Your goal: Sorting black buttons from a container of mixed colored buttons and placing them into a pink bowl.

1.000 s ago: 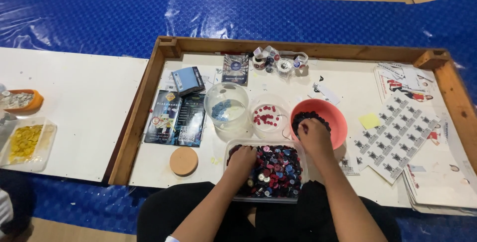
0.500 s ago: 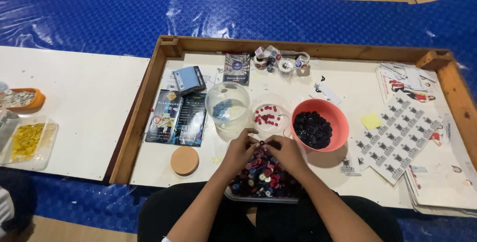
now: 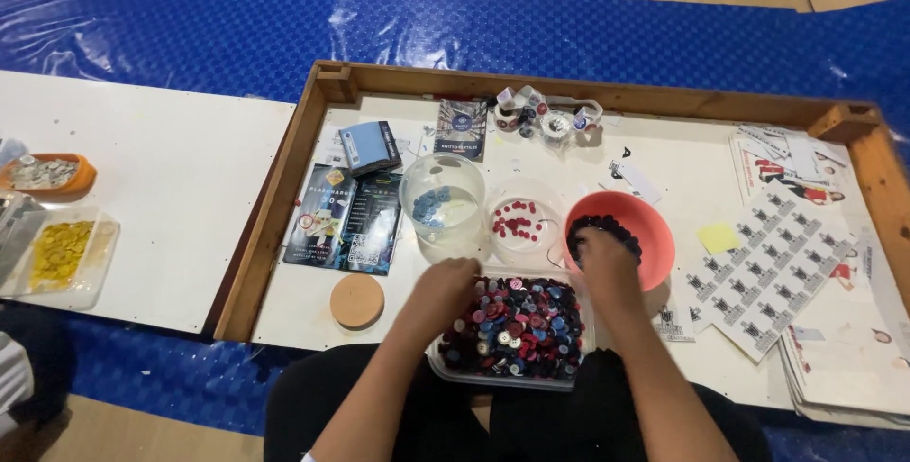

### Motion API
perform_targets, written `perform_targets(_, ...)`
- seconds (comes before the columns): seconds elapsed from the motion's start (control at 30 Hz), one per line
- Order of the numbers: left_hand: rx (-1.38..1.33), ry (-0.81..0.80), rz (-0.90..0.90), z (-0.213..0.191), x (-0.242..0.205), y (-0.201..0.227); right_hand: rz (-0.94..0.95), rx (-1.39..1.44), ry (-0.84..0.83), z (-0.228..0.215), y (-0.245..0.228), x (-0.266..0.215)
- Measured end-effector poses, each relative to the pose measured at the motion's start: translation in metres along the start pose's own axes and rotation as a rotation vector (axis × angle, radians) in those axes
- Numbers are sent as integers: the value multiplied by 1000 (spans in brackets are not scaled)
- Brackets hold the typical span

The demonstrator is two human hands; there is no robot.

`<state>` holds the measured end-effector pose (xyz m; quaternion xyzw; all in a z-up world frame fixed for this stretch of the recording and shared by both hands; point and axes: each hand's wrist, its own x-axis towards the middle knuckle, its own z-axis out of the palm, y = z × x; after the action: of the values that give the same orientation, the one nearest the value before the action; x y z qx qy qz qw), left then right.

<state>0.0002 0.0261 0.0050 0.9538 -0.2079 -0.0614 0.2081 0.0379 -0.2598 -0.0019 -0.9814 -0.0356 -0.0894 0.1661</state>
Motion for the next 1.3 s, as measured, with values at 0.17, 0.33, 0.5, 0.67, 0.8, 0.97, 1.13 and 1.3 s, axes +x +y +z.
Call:
perform_targets(0.17,156,-221,-223,-14,-28,-36,-65,-272,80,13,50,2)
perform_targets(0.33,151,-310,-445,-9,-23,-50,-115,51,-65,12,-65,-35)
perform_targets(0.5,24,-463,-401,-1,-10,-55,-92,567,-643,26,-145,-61)
perform_targets(0.67,91,-432,-367,1,-7,-58,-220,525,-595,81,-142,-70)
perform_targets(0.8,108,-437,-344,-7,-6,-53,-371,441,-476,106,-137,-81)
perform_targets(0.97,113,-421,-336,1,-4,-53,-388,484,-431,104,-134,-76)
perform_targets(1.13,-18,-352,-340,-25,-15,-41,-153,534,-416,69,-100,-49)
perform_targets(1.3,-11,-348,-349,-21,-16,-43,246,300,-122,19,-13,-11)
